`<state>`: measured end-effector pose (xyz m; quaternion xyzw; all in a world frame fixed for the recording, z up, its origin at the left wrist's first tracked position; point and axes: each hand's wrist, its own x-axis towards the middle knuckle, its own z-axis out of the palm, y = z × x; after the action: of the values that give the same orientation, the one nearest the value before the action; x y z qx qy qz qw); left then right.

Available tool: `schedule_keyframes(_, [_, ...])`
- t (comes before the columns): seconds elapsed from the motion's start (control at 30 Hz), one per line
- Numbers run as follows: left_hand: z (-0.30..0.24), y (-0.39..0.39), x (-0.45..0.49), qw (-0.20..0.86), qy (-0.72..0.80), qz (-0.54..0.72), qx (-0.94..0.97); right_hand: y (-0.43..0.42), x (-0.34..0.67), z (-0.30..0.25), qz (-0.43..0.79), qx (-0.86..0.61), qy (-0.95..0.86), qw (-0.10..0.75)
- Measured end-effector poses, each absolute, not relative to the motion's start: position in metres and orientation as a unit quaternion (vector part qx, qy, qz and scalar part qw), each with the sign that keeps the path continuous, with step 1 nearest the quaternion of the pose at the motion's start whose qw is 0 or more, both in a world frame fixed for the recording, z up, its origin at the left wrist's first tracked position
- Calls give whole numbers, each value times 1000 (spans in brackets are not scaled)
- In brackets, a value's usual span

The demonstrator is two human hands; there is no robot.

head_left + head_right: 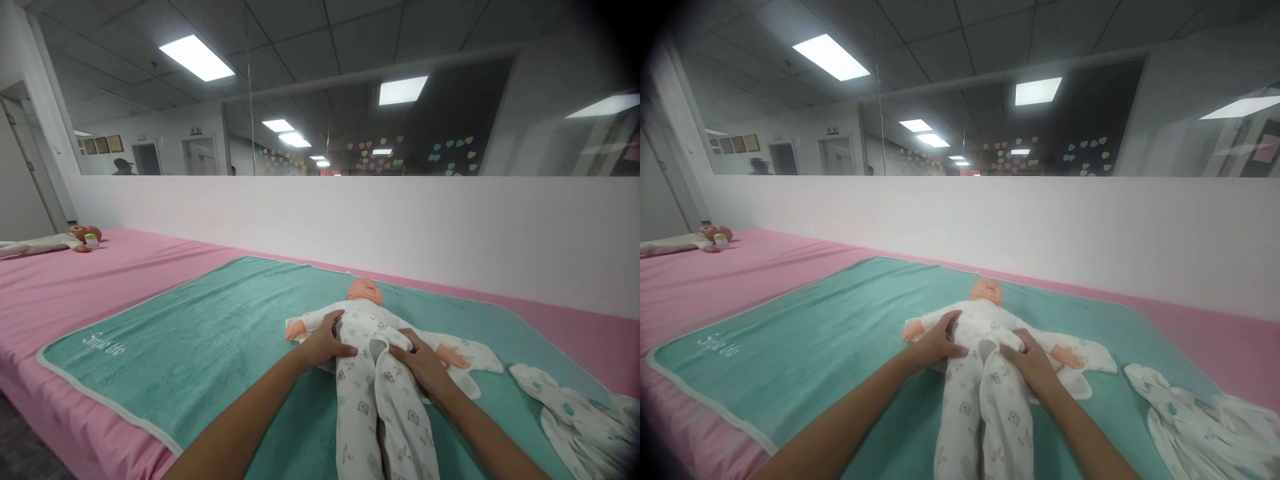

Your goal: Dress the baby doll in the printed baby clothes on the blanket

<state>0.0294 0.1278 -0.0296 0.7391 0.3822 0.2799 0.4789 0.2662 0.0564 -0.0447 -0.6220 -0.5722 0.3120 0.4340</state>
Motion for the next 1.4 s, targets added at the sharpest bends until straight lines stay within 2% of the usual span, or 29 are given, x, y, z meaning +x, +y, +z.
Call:
schedule_keyframes(0.13, [-26, 125, 30, 451, 389, 270, 757, 55, 266, -45, 200, -674, -572, 423])
schedule_keyframes(0.33, [-24, 122, 28, 346, 414, 268, 798, 50, 266, -49, 219, -654, -581, 432])
schedule_keyframes(0.53, [-20, 121, 24, 273, 385, 252, 845, 49, 266, -47, 216, -678, -587, 387])
schedule_keyframes(0.6, [-21, 121, 23, 268, 377, 264, 846, 50, 265, -46, 209, -690, -577, 383])
schedule_keyframes(0.77, [-26, 122, 20, 348, 399, 251, 810, 52, 264, -38, 234, -687, -575, 379])
schedule_keyframes(0.83, [-24, 122, 17, 350, 390, 239, 818, 51, 265, -36, 246, -690, -575, 364])
schedule_keyframes(1.1, [-5, 119, -6, 315, 303, 57, 898, 33, 297, -55, 333, -618, -637, 317])
schedule_keyframes(1.27, [-16, 115, 5, 208, 316, 93, 921, 33, 297, -62, 294, -645, -649, 275])
schedule_keyframes(1.4, [-19, 111, 9, 236, 315, 122, 911, 31, 286, -54, 258, -646, -667, 267])
